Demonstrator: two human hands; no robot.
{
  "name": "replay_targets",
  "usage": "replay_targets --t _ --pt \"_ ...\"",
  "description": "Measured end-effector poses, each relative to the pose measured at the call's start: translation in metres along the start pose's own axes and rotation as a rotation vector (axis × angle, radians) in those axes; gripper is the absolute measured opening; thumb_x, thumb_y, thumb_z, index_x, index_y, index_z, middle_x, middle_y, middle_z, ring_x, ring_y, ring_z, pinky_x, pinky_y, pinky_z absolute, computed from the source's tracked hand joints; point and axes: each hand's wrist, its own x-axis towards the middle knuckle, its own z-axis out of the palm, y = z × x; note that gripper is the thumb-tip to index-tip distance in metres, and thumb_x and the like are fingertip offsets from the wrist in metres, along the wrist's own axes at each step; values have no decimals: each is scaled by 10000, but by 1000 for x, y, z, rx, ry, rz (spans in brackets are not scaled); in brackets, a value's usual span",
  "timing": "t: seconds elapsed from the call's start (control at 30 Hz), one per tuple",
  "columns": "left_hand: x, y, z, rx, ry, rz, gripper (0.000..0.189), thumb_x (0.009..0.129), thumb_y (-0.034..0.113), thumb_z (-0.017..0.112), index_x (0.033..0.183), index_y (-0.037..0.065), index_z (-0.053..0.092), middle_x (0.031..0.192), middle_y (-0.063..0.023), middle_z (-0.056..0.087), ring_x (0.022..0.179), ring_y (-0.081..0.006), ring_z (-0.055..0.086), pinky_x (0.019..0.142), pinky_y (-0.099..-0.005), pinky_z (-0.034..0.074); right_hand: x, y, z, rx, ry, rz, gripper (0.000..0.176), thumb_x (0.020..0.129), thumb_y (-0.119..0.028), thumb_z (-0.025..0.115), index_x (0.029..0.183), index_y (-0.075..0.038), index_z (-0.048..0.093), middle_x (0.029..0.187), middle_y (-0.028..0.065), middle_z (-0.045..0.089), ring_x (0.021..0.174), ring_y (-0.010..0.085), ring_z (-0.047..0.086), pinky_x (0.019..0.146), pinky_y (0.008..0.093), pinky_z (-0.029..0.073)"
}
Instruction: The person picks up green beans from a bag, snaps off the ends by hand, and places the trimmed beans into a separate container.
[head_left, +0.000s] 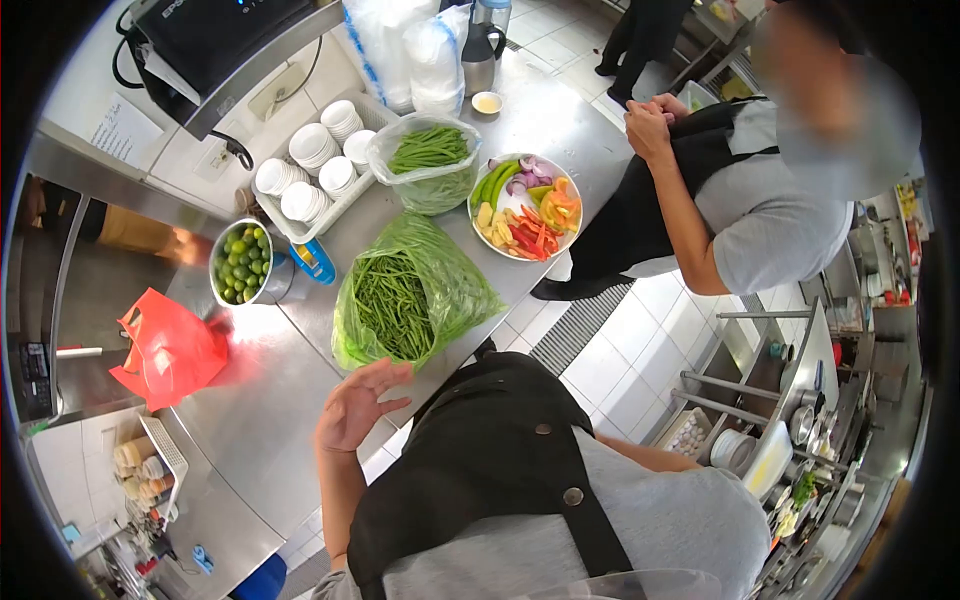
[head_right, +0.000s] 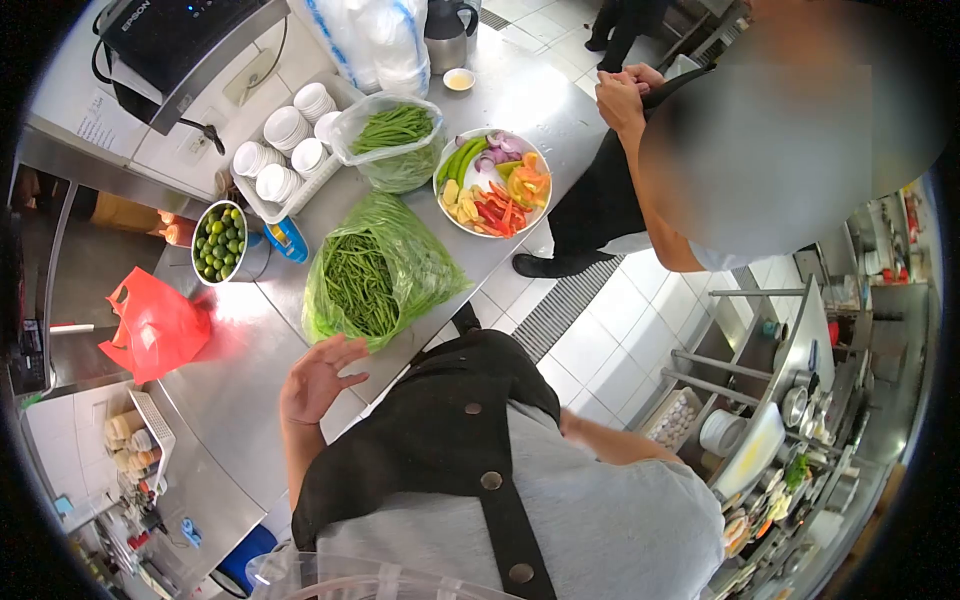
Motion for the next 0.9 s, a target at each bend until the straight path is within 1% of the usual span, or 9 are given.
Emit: replay_targets --t 0.07,0.23,0.33,0.37,0.5,0.63,0.73,0.83,0.9 --pt "0 -1 -6 -23 39 -8 923 860 574 683 1529 20 369 1536 -244 416 1409 -375 408 1073 -557 408 -13 35 34 -5 -9 43 385 948 -338 638 650 -99 586 552 -2 469 445 128 396 404 338 294" --pt "6 -9 -14 -50 -14 -99 877 886 560 658 1515 14 386 1534 -233 420 1402 -349 420 1081 -532 400 -50 43 49 361 48 -69 357 950 -338 642 703 -81 634 591 -6 539 456 106 450 403 305 314" --pt "14 -15 -16 -38 -64 -176 856 896 553 649 1510 15 393 1523 -219 437 1394 -334 430 1084 -508 396 -96 -3 25 698 -43 -246 346 952 -339 644 735 -70 662 615 -9 581 463 93 482 403 285 327" --pt "16 -18 -16 -39 -81 -199 850 899 551 647 1509 15 396 1518 -213 444 1391 -329 434 1085 -499 395 -146 -54 5 739 -157 -324 260 958 -274 639 840 -54 713 669 -22 631 500 52 514 423 241 346" --pt "24 -23 -13 -12 -113 -222 821 916 539 632 1502 12 405 1501 -200 464 1377 -319 447 1077 -478 400 -151 -100 0 667 -175 -537 203 975 -183 618 959 -20 737 742 -24 659 557 40 539 486 225 405" --pt "21 -21 -11 8 -106 -183 794 931 529 617 1491 4 414 1485 -205 486 1352 -319 477 1074 -490 415 -163 -109 -8 388 -54 -512 207 936 -161 636 991 19 722 825 77 716 718 183 663 679 344 532" --pt "13 -18 -12 4 -78 -169 769 946 514 603 1487 1 416 1479 -206 495 1337 -320 492 1075 -493 420 -135 -103 -7 -197 44 -854 237 879 -177 654 978 30 713 897 217 728 864 318 696 802 421 532" --pt "10 -20 -20 1 -54 -177 734 967 488 590 1494 7 415 1486 -201 488 1331 -310 490 1085 -483 398 -109 -132 -8 -570 78 -895 295 841 -199 645 1024 27 692 1019 313 679 930 403 682 831 467 525" --pt "7 -22 -29 17 -20 -186 716 975 473 584 1497 12 414 1483 -201 491 1330 -308 490 1087 -479 393 -126 -167 -13 -308 -114 -833 332 882 -209 635 1116 24 672 1081 265 696 983 356 677 875 436 523"
